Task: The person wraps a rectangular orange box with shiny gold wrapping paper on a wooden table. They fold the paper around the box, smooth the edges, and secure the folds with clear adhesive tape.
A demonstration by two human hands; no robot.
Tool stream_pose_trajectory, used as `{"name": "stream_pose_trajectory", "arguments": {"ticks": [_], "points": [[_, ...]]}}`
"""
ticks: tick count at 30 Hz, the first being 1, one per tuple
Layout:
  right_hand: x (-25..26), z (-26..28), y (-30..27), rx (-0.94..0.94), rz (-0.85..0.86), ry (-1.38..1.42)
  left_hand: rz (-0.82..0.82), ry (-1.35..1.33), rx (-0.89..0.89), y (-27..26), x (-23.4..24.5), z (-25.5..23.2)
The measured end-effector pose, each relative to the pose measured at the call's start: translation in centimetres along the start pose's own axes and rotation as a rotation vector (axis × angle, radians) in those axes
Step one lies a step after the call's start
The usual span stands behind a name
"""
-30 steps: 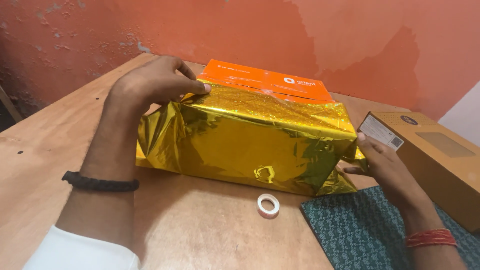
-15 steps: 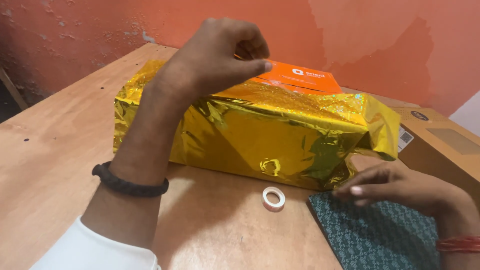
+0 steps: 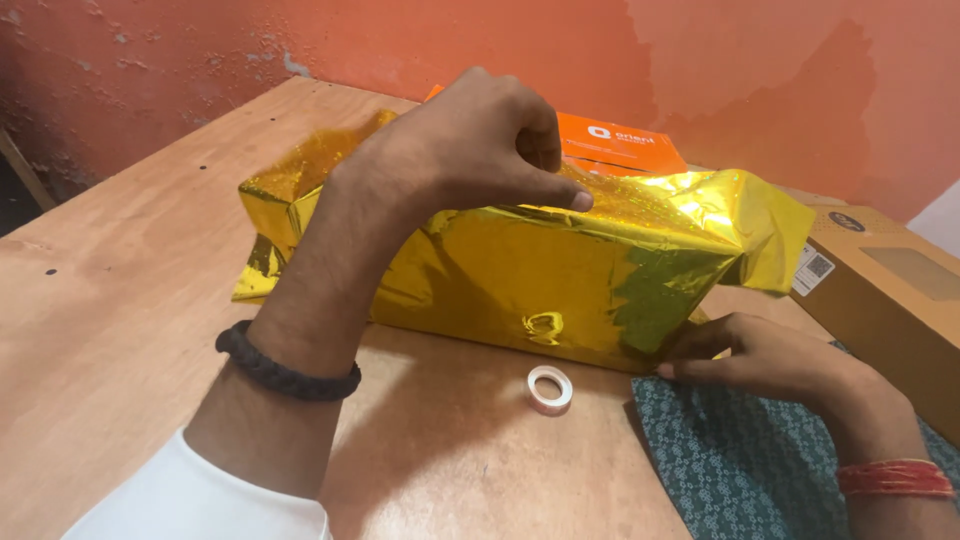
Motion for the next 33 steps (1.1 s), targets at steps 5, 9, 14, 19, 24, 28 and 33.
{"name": "stream_pose_trajectory", "arguments": {"ticks": [5, 9, 14, 19, 24, 28, 33], "points": [[0.9, 0.2, 0.7, 0.145, -0.137, 0.025, -0.002, -0.013, -0.004, -0.1, 0.1, 0.0], [-1.3, -2.5, 1.1, -0.056, 0.055, 0.075, 0.009, -0.019, 0.011, -0.1, 0.1, 0.2], [-3.1, -3.6, 1.4, -0.21, 0.178, -0.017, 0.012, -0.02, 0.055, -0.1, 0.0, 0.4], [-1.9, 0.6, -0.5, -0.108, 0.168, 0.0, 0.005, -0.012, 0.048, -0.1, 0.0, 0.4], [2.4, 5.6, -6.6, 0.519, -0.501, 0.226, 0.003, -0.011, 0.058, -0.1, -0.1, 0.7], [-0.3, 2.0, -1.8, 0.143, -0.187, -0.14, 0.001, -0.004, 0.038, 0.1, -0.1, 0.6], [1.4, 2.5, -7.4, 0.538, -0.735, 0.154, -0.003, -0.01, 0.045, 0.0, -0.2, 0.8]]}}
Point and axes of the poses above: each hand's wrist, its own y-axis towards the middle knuckle, its own x-axis out of the back of the hand, z = x × y, the point moved 9 cm from there along y, towards the middle knuckle, and after that the axes turned 6 degrees about -y, right-handed, at the moved point
